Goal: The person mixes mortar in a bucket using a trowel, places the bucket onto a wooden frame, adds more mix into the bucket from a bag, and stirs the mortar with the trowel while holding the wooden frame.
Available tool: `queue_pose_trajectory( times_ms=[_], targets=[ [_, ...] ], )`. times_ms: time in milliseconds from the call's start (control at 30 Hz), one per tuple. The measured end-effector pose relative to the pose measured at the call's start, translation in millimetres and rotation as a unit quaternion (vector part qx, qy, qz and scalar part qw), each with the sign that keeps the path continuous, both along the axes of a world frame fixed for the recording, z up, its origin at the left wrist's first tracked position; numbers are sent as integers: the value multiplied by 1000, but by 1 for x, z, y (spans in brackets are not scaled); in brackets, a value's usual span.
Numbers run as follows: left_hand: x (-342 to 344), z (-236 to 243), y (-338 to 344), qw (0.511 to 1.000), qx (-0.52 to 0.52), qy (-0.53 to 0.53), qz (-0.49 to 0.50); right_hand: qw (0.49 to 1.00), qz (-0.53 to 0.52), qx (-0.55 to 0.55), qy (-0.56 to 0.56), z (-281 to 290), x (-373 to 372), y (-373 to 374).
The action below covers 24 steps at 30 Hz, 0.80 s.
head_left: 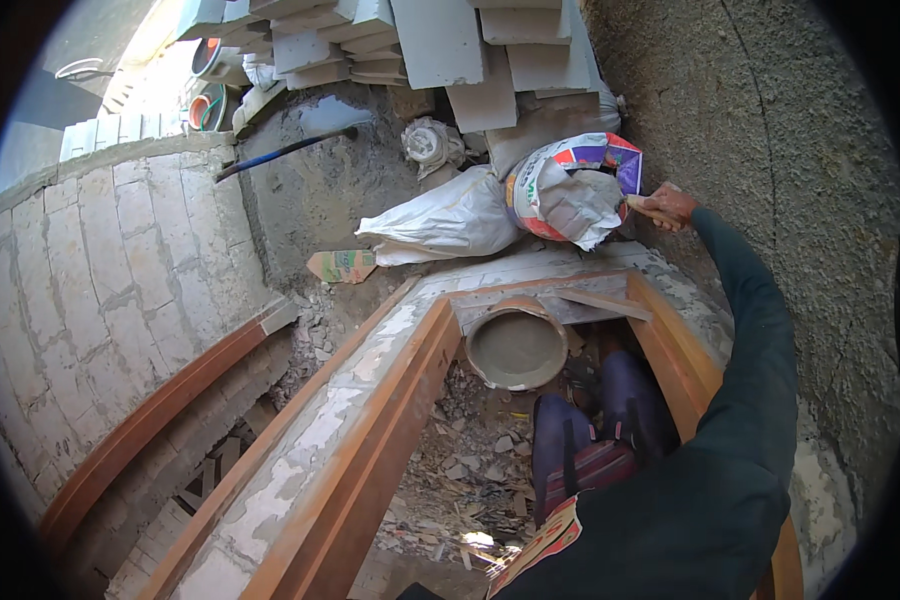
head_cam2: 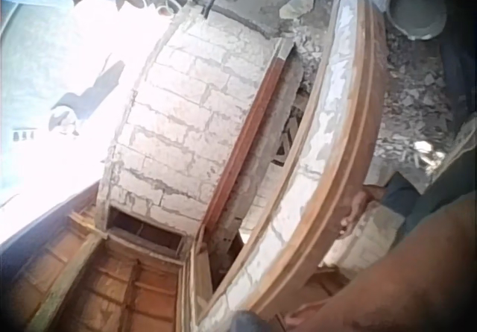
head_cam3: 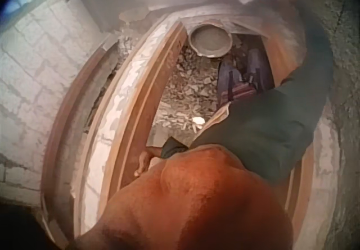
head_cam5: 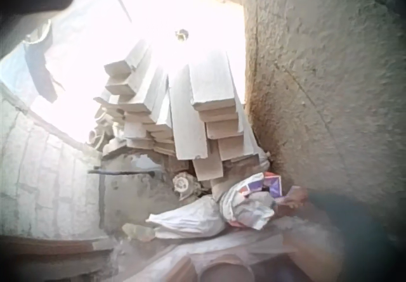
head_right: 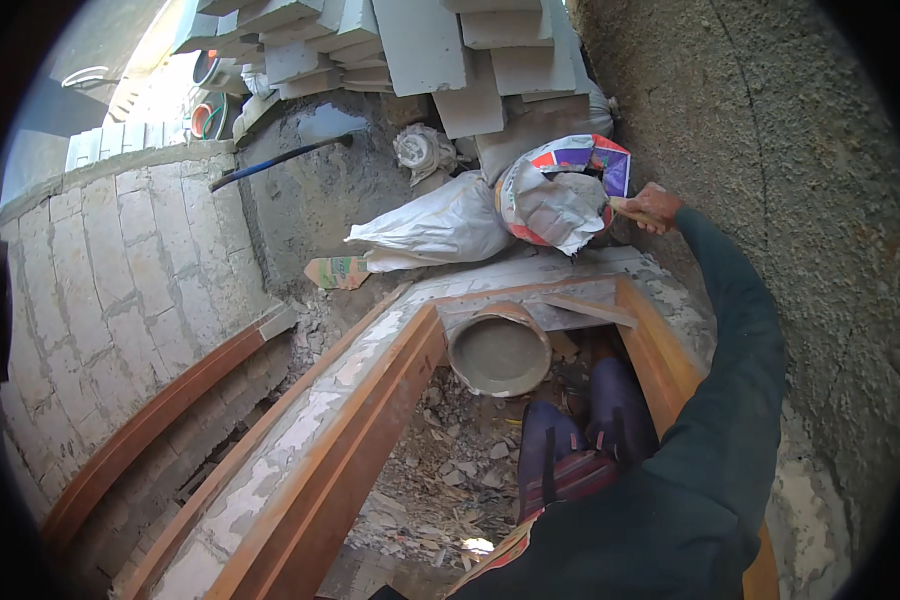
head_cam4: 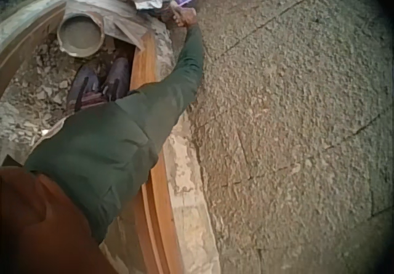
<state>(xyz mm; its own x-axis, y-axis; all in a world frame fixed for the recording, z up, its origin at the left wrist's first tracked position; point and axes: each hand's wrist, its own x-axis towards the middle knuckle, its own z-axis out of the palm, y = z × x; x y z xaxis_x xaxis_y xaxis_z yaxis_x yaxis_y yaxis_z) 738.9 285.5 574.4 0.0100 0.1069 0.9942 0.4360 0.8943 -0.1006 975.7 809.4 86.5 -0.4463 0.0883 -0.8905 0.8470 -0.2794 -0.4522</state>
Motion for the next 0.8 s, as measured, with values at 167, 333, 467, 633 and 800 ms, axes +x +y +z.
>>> queue_pose_trajectory(
  times_ms=[167, 333, 467, 633, 800],
  targets=[
    [14, 16, -4, 999, 13, 20, 38, 999, 9, 24, -21, 36, 21, 15],
    [28, 28, -15, 995, 33, 41, 80, 999, 8, 46, -18, 82, 35, 28],
    [37, 43, -22, 990, 37, 66, 116, 993, 59, 100, -21, 124, 17, 33],
    [29, 41, -20, 994, 53, 30, 88, 982, 136, 133, -11, 167, -18, 28],
    [42, 53, -31, 995, 25, 27, 89, 952, 282, 93, 72, 189, -50, -5]
  ],
)
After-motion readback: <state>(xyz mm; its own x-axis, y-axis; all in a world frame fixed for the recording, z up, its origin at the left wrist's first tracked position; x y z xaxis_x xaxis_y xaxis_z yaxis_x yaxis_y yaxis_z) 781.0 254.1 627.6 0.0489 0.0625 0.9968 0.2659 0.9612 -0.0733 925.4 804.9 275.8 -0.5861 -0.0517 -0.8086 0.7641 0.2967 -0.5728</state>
